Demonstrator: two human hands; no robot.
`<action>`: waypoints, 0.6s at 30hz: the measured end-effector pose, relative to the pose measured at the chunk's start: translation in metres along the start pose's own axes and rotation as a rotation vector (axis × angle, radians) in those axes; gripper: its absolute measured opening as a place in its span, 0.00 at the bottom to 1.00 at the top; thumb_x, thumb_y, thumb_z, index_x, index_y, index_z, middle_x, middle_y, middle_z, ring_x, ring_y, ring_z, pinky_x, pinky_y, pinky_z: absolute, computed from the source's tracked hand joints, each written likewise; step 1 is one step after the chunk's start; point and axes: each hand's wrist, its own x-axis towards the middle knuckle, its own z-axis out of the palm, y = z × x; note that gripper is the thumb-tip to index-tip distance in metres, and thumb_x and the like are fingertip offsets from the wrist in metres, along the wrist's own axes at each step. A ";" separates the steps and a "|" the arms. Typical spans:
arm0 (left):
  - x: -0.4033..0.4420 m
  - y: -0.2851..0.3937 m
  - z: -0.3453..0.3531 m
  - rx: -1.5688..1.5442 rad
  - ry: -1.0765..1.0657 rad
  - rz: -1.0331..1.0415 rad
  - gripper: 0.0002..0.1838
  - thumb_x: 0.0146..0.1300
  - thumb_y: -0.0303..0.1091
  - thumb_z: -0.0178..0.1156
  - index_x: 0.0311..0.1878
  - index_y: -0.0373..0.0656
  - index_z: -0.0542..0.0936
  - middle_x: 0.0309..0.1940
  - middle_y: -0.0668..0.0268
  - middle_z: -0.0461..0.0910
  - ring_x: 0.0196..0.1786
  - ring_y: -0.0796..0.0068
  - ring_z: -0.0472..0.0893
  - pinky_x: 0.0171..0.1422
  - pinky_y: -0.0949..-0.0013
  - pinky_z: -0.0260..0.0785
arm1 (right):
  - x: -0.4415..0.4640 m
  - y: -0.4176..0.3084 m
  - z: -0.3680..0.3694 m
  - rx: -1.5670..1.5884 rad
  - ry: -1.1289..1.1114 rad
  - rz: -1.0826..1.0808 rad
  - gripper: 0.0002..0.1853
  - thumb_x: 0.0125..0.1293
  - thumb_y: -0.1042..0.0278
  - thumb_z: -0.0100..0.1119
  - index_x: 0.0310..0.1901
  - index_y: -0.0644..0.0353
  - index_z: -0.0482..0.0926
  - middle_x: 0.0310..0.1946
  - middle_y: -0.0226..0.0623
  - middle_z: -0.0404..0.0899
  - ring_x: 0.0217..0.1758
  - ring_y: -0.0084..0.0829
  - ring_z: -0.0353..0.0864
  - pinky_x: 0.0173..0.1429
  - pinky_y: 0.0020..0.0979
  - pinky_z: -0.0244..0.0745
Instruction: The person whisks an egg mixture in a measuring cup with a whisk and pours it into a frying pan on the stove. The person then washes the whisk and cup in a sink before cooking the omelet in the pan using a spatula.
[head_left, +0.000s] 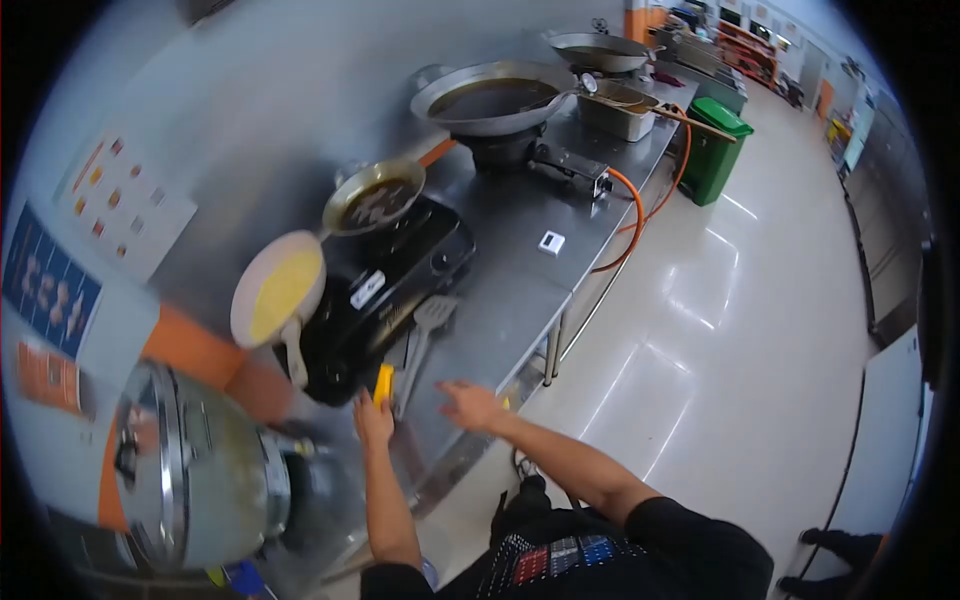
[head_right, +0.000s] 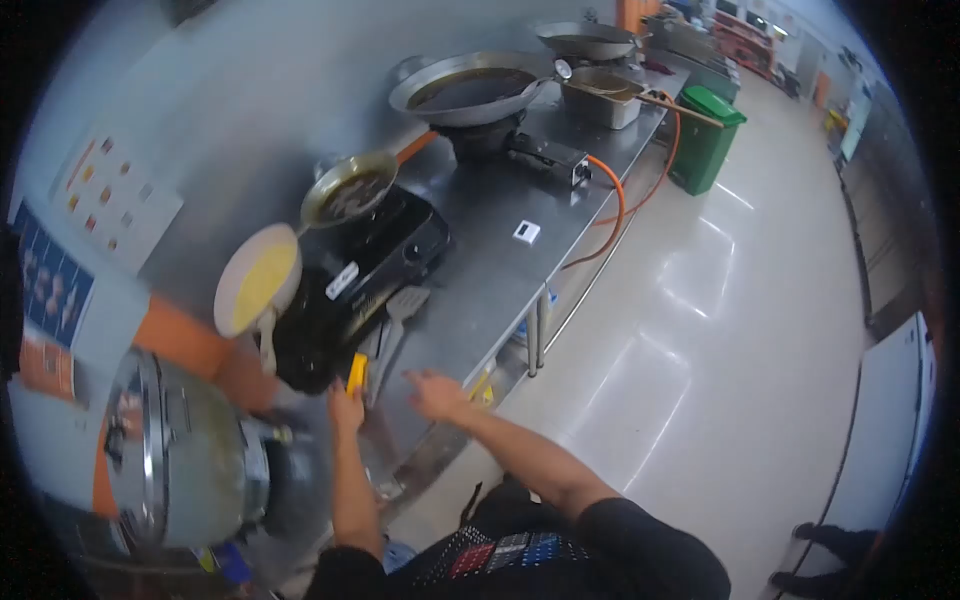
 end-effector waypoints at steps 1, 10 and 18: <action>0.002 -0.006 0.000 -0.071 -0.181 0.005 0.22 0.58 0.37 0.57 0.54 0.36 0.71 0.46 0.46 0.73 0.50 0.47 0.72 0.55 0.54 0.64 | 0.024 -0.024 -0.003 -0.015 -0.071 0.052 0.28 0.61 0.52 0.52 0.62 0.50 0.62 0.44 0.49 0.76 0.48 0.49 0.77 0.51 0.43 0.72; -0.064 0.022 -0.036 -0.466 -0.502 -0.093 0.21 0.65 0.35 0.51 0.57 0.34 0.60 0.35 0.55 0.73 0.31 0.58 0.75 0.38 0.62 0.69 | 0.086 0.000 0.021 0.150 -0.105 0.216 0.16 0.57 0.65 0.49 0.48 0.57 0.70 0.40 0.52 0.75 0.41 0.50 0.77 0.45 0.44 0.73; -0.119 0.107 -0.049 -1.253 -0.785 -0.364 0.27 0.66 0.26 0.46 0.67 0.41 0.51 0.34 0.62 0.68 0.28 0.78 0.71 0.36 0.75 0.68 | -0.028 0.087 -0.084 0.379 0.431 0.181 0.21 0.54 0.77 0.49 0.53 0.59 0.65 0.35 0.46 0.73 0.37 0.43 0.75 0.43 0.39 0.70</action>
